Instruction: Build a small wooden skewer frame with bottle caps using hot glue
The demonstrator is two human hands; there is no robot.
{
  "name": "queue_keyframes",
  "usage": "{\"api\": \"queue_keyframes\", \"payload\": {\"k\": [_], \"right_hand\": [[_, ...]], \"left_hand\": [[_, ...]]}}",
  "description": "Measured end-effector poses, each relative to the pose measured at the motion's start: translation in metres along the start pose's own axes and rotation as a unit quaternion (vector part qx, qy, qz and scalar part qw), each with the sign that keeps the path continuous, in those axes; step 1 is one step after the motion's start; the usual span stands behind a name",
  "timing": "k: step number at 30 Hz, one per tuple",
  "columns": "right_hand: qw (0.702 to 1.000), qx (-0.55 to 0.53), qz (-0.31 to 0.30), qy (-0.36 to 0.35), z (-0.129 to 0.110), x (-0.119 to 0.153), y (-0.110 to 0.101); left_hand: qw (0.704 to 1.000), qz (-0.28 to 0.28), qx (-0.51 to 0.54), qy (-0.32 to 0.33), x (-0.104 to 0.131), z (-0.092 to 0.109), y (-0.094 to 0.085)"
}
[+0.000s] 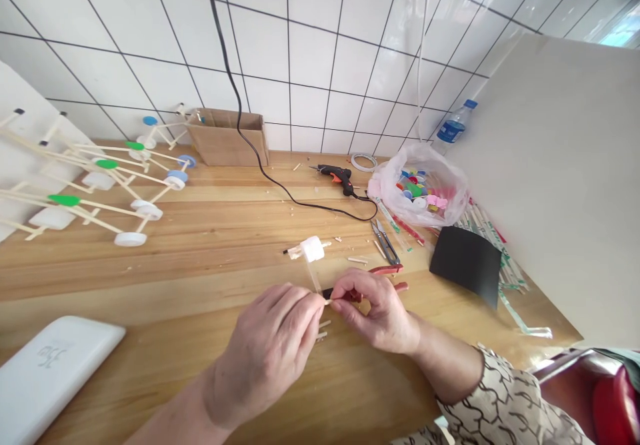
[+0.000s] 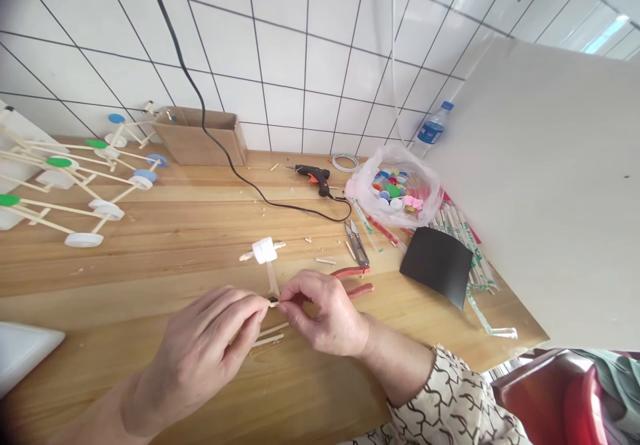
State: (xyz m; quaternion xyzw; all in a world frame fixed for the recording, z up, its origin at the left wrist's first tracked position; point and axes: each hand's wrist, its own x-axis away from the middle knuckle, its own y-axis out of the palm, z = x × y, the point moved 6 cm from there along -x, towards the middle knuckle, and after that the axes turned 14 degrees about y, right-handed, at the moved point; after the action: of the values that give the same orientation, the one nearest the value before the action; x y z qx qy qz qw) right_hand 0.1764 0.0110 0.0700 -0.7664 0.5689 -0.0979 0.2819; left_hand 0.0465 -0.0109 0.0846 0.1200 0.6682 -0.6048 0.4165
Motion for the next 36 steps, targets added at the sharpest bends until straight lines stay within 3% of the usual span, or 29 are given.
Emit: {"api": "queue_keyframes", "payload": {"k": [5,9,12,15,20,24,28,30,36], "right_hand": [[1.0,-0.005,0.009,-0.019,-0.009,-0.002,-0.006],[0.999,0.032,0.033,-0.003,-0.014,-0.007,-0.025],[0.989,0.1,0.098,0.052,0.002,-0.013,-0.055],[0.965,0.187,0.149,0.112,0.034,-0.021,-0.087],[0.912,0.307,0.139,0.236,0.09,-0.025,-0.119],[0.864,0.376,0.129,0.307,0.108,-0.013,-0.14],[0.746,0.516,0.092,0.412,0.128,0.007,-0.17],[0.705,0.54,0.088,0.45,0.138,0.016,-0.183],[0.679,0.547,0.115,0.476,0.154,0.025,-0.2]], "left_hand": [[1.0,-0.014,-0.001,0.003,-0.002,0.006,-0.004],[1.0,-0.001,0.019,-0.011,-0.002,0.011,-0.014],[0.999,0.019,0.037,-0.027,0.0,0.012,-0.019],[0.997,0.035,0.062,-0.04,0.002,0.008,-0.019],[0.99,0.062,0.109,-0.071,0.01,-0.005,-0.012],[0.993,0.041,0.087,-0.064,0.022,-0.011,-0.001],[0.996,0.033,0.071,-0.042,0.027,-0.013,0.001],[0.997,0.028,0.06,-0.032,0.027,-0.013,0.0],[0.999,0.028,0.04,-0.023,0.023,-0.013,-0.005]]}}
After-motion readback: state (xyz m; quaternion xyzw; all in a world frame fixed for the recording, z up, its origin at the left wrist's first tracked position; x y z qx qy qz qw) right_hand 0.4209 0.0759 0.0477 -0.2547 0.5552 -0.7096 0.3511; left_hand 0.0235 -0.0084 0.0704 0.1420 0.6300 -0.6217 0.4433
